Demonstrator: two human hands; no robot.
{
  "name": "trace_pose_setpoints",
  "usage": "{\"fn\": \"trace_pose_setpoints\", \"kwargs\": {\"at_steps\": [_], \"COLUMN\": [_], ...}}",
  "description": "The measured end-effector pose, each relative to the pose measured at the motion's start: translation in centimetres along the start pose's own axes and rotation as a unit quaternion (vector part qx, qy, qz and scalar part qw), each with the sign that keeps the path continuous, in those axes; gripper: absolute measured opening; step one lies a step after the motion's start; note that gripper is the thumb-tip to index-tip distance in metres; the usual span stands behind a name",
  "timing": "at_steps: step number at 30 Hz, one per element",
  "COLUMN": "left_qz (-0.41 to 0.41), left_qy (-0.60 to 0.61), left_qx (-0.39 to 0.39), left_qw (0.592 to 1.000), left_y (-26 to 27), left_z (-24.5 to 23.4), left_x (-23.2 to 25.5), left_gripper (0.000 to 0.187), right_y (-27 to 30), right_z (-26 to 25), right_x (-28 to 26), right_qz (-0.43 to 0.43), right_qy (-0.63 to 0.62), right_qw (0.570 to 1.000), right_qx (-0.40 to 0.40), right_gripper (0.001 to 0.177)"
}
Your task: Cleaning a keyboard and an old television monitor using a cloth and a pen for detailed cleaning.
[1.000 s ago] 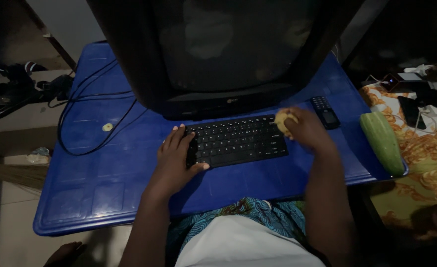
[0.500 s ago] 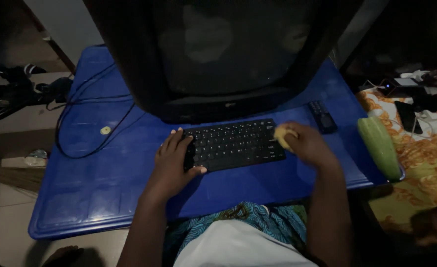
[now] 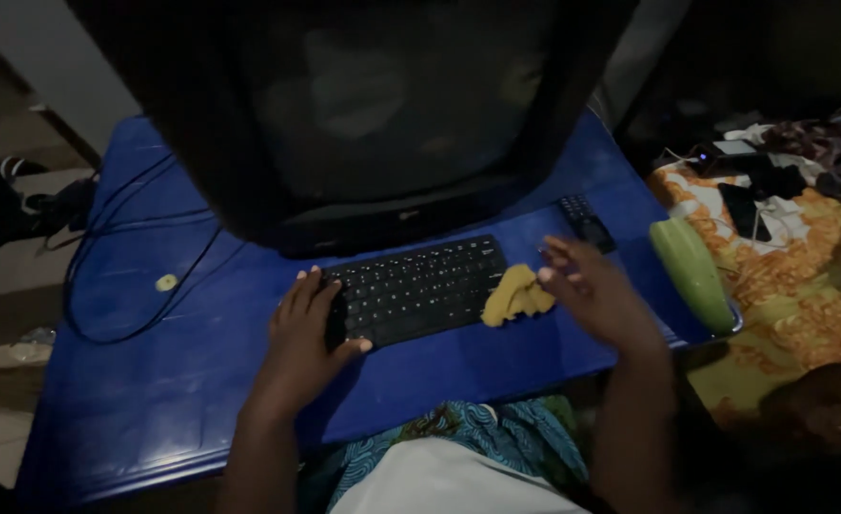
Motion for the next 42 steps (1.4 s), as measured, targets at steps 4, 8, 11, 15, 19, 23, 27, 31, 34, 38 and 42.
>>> {"fn": "trace_pose_setpoints", "kwargs": {"at_steps": [4,8,11,15,19,23,27,31,34,38,42], "left_qz": [0.021,0.066,0.091,0.053,0.077,0.086,0.064,0.064,0.01,0.027,0.026], "left_qy": [-0.005,-0.016,-0.025,-0.017,-0.019,-0.026,-0.021,-0.005,-0.001,0.003,0.01], "left_qx": [0.018,0.055,0.077,0.048,0.067,0.072,0.057,0.063,0.01,0.01,0.005], "left_qw": [1.0,0.996,0.993,0.997,0.995,0.993,0.996,0.996,1.0,1.0,1.0], "left_y": [0.0,0.3,0.1,-0.1,-0.1,0.0,-0.2,-0.1,-0.2,0.0,-0.1], "left_z": [0.3,1.0,1.1,0.3,0.8,1.6,1.2,0.7,0.7,0.7,0.4], "left_x": [-0.4,-1.1,-1.4,-0.4,-1.3,-2.0,-1.7,-1.4,-1.3,-1.3,-1.1], "left_gripper": [0.099,0.095,0.094,0.094,0.093,0.095,0.098,0.096,0.102,0.099,0.096], "right_y": [0.4,-1.4,-2.8,-2.9,-2.1,1.5,5.6,8.6,11.0,13.5,13.7], "right_z": [-4.9,-9.4,-10.9,-10.8,-10.8,-9.5,-7.5,-4.4,-1.7,-0.2,-0.5], "right_x": [2.8,9.5,10.9,11.4,12.7,8.5,3.0,0.3,-2.9,-7.2,-4.8], "right_qz": [-0.076,-0.057,0.087,0.232,0.212,0.068,-0.069,-0.057,-0.234,-0.321,-0.286], "right_qy": [0.07,0.265,0.357,0.368,0.352,0.069,-0.255,-0.111,-0.389,-0.442,-0.47], "right_qw": [0.978,0.877,0.841,0.829,0.844,0.938,0.95,0.973,0.891,0.832,0.737], "right_qx": [0.183,0.397,0.396,0.35,0.345,0.333,0.169,0.193,-0.012,-0.1,-0.392], "right_gripper": [0.045,0.054,0.072,0.076,0.071,0.073,0.09,0.096,0.089,0.087,0.023]}}
Point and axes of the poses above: each hand's wrist, its own y-axis away from the middle knuckle, its own z-axis out of the palm, x = y × z, the point moved 3 cm from there along -y, towards the middle knuckle, and after that the axes turned 15 degrees about z, right-handed, at the moved point
